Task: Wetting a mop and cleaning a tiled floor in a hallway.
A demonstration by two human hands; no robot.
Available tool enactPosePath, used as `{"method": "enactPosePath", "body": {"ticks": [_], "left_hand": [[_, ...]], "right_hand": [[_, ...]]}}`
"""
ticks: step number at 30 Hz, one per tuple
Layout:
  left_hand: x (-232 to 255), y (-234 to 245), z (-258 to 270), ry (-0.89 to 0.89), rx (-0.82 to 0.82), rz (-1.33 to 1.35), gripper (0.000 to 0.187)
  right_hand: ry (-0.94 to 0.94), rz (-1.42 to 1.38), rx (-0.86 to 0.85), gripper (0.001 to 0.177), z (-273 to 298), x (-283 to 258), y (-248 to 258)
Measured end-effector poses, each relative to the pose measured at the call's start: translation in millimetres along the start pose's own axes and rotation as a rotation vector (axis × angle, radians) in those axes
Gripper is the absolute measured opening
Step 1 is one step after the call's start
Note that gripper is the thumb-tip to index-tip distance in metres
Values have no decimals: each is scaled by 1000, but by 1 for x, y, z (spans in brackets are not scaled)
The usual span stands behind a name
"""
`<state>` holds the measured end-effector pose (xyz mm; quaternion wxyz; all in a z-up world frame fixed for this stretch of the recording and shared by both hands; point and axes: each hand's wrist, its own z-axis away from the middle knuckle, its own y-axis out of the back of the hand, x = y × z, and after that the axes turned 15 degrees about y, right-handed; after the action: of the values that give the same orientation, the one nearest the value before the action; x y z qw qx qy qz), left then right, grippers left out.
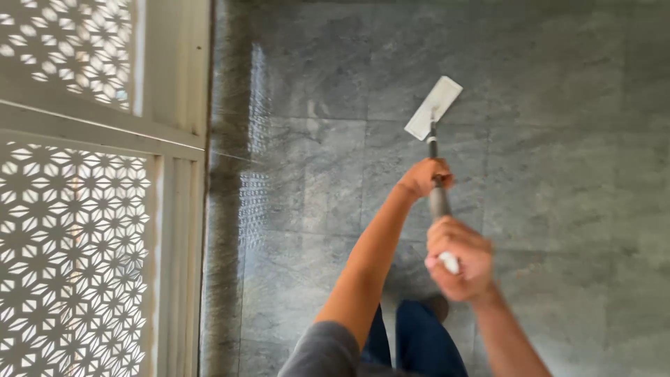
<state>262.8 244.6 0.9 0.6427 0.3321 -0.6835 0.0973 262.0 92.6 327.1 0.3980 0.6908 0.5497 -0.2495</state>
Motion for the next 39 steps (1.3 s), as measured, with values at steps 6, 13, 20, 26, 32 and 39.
{"method": "enactPosePath", "body": {"ticks": [6,13,20,26,32,39], "left_hand": [[-75,135,80,150,173,-272,11],[-170,222,186,752,703,949,9],[-92,192,144,438,673,-514,15],[-111,72,25,259,505,-292,18],[-119,-134,-96,142,164,-221,23],[36,-276,-100,-205,-62,-20,13]], "right_hand": [[69,-143,121,11,-6,54,-86],[74,-378,38,18,-6,168,-169],[47,-353,-112,16,1,170,-106],[3,-160,21,16,32,123,6],[-122,176,331,12,108,80,91],[-185,339,540,12,175,-9,142]]}}
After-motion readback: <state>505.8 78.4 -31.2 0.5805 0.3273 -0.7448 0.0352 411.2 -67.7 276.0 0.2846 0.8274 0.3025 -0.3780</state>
